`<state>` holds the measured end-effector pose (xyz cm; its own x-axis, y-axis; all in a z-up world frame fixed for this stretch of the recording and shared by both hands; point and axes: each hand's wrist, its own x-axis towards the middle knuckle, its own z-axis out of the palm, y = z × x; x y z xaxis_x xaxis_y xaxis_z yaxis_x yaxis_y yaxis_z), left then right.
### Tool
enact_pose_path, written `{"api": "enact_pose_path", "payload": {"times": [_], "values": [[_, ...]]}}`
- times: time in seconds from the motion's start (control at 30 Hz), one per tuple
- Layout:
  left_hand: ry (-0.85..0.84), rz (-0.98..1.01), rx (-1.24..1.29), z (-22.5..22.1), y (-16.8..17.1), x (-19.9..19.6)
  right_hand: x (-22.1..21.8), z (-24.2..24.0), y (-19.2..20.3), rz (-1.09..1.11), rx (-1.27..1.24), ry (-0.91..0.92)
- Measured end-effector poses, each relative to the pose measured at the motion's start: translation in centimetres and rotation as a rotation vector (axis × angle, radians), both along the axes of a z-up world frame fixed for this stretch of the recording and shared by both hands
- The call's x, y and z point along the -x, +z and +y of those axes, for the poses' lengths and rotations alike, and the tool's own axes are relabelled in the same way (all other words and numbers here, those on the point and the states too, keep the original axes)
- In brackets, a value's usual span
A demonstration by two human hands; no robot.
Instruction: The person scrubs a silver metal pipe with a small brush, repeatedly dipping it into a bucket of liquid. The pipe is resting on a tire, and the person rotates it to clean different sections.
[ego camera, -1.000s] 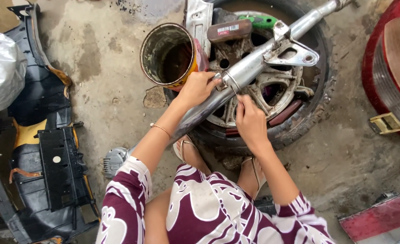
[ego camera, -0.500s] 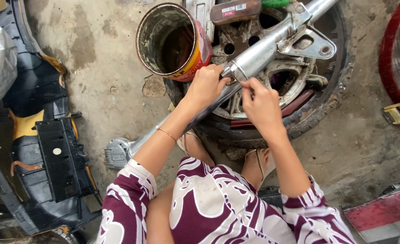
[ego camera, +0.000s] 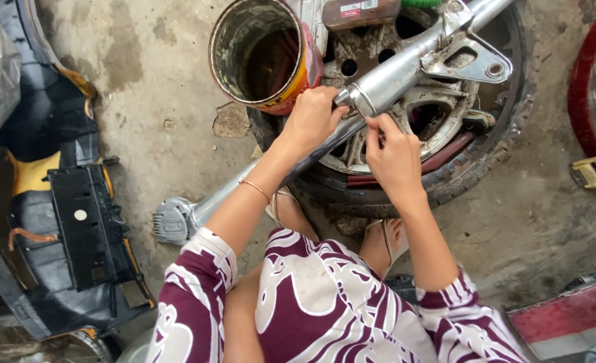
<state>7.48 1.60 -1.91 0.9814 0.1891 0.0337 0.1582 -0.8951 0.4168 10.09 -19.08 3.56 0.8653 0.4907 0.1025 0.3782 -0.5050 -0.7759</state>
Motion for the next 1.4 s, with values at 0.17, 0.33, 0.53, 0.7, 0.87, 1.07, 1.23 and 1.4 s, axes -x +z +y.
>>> {"api": "enact_pose_path", "payload": {"times": [0.17,0.33,0.53,0.7,0.87,1.07,1.23,1.4], "values": [[0.014,-0.007,0.005,-0.1,0.5,0.0,0.6,-0.2,0.2,0.0,-0.007,-0.013],[0.016,-0.019,0.044,-0.1,0.3,0.3,0.4,0.0,-0.3,0.008,-0.077,-0.019],[0.022,-0.034,0.03,-0.3,0.4,0.3,0.8,-0.3,0.6,0.025,-0.081,-0.016],[0.03,-0.022,0.055,-0.3,0.6,0.5,2.2,-0.8,1.1,0.035,-0.107,-0.035],[0.033,-0.009,0.053,0.0,-0.2,0.5,2.1,-0.3,-2.4,0.019,-0.125,-0.067],[0.048,-0.007,0.062,0.1,0.1,0.3,1.9,0.1,-2.7,0.022,-0.159,-0.068],[0.038,0.003,0.08,0.1,0.8,0.1,2.4,0.0,-1.8,0.006,-0.143,-0.097],[0.023,0.032,0.103,-0.3,2.4,0.2,2.0,0.0,-2.0,0.029,-0.137,0.016]]}}
